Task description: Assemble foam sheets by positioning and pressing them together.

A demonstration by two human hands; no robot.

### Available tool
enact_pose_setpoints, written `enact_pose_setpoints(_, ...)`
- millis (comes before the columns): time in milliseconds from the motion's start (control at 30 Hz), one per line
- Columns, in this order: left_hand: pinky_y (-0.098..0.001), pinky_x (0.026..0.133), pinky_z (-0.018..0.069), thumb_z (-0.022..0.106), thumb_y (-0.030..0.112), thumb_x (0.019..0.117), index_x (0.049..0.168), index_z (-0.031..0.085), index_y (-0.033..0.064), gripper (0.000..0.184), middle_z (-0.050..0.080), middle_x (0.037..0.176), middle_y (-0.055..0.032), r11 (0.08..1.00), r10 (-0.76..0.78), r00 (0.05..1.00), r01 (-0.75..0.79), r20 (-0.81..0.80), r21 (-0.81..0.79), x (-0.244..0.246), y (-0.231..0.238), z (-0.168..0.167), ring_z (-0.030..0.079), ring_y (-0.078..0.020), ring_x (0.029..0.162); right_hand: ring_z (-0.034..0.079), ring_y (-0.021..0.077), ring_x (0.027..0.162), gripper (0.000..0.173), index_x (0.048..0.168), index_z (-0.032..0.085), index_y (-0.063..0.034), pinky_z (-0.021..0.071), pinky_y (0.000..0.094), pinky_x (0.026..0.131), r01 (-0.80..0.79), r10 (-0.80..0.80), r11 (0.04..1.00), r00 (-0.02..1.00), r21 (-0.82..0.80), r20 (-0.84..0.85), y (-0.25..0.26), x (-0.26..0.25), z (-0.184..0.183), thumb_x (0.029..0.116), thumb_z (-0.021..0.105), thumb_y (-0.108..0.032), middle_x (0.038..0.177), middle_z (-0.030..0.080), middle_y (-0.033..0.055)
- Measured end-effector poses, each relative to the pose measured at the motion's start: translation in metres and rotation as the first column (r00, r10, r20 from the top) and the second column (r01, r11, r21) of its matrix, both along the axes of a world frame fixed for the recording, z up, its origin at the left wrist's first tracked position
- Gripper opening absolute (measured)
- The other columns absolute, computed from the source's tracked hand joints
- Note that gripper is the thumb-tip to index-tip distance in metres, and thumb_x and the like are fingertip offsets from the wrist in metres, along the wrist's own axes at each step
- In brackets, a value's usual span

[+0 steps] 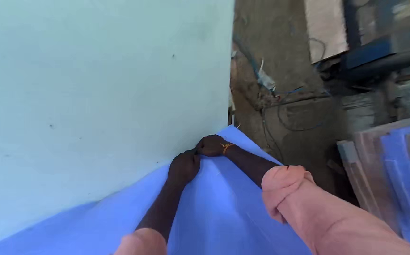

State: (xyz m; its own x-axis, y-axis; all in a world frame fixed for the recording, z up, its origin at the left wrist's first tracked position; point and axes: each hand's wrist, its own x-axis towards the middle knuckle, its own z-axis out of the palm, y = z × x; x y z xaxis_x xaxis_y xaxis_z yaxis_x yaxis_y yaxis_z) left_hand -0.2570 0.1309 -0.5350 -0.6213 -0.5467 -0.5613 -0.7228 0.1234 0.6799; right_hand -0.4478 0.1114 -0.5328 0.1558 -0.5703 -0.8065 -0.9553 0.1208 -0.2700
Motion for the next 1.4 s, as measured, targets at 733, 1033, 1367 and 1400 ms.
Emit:
enact_pose_setpoints(733,-0.0496,0.126,0.0261,0.043,0.047,0.1061,0.144,0.06,0.0178,0.05,0.053,0.152,-0.006,0.874,0.184,0.926,-0.002,0.328,-0.485,0.417,0.046,0.027,0.043,-0.0263,0.147,0.058,0.0228,0.131,0.036,0.137,0.065,-0.018,0.0481,0.045,0.11,-0.061,0.278,0.891,0.857,-0.451,0.433,0.052,0.326,0.001,0.1031,0.053,-0.024,0.138,0.063,0.0061)
enact_pose_setpoints(1033,-0.0498,0.11,0.045,0.049,0.049,0.1024,0.138,0.064,0.0296,0.043,0.065,0.134,-0.0003,0.931,0.274,0.918,-0.179,0.286,-0.317,0.457,0.048,0.019,0.06,-0.0233,0.125,0.064,0.0278,0.114,0.039,0.137,0.066,-0.0225,0.0556,0.0473,0.093,-0.217,0.335,0.904,0.895,-0.369,0.295,0.042,0.41,-0.002,0.1016,0.051,-0.026,0.127,0.066,0.0087)
enact_pose_setpoints(1367,-0.0614,0.11,0.039,0.045,0.029,0.1067,0.12,0.071,0.0044,0.039,0.067,0.129,-0.0189,0.987,0.062,0.765,-0.144,0.641,0.076,0.384,0.025,0.065,0.058,-0.0392,0.126,0.061,0.0298,0.126,0.042,0.139,0.064,-0.0203,0.0479,0.0549,0.105,-0.294,0.303,0.953,0.91,-0.073,0.282,0.04,0.421,0.006,0.1065,0.043,-0.037,0.133,0.067,0.0096)
enact_pose_setpoints(1400,-0.0584,0.115,0.0373,0.046,0.018,0.1061,0.124,0.068,0.0003,0.033,0.064,0.132,-0.0207,0.991,0.112,0.792,-0.136,0.6,-0.005,0.376,0.03,0.066,0.056,-0.0396,0.129,0.062,0.0306,0.124,0.042,0.14,0.062,-0.0206,0.0492,0.0556,0.103,-0.268,0.287,0.958,0.919,-0.104,0.272,0.041,0.419,0.006,0.1048,0.046,-0.037,0.131,0.067,0.0099)
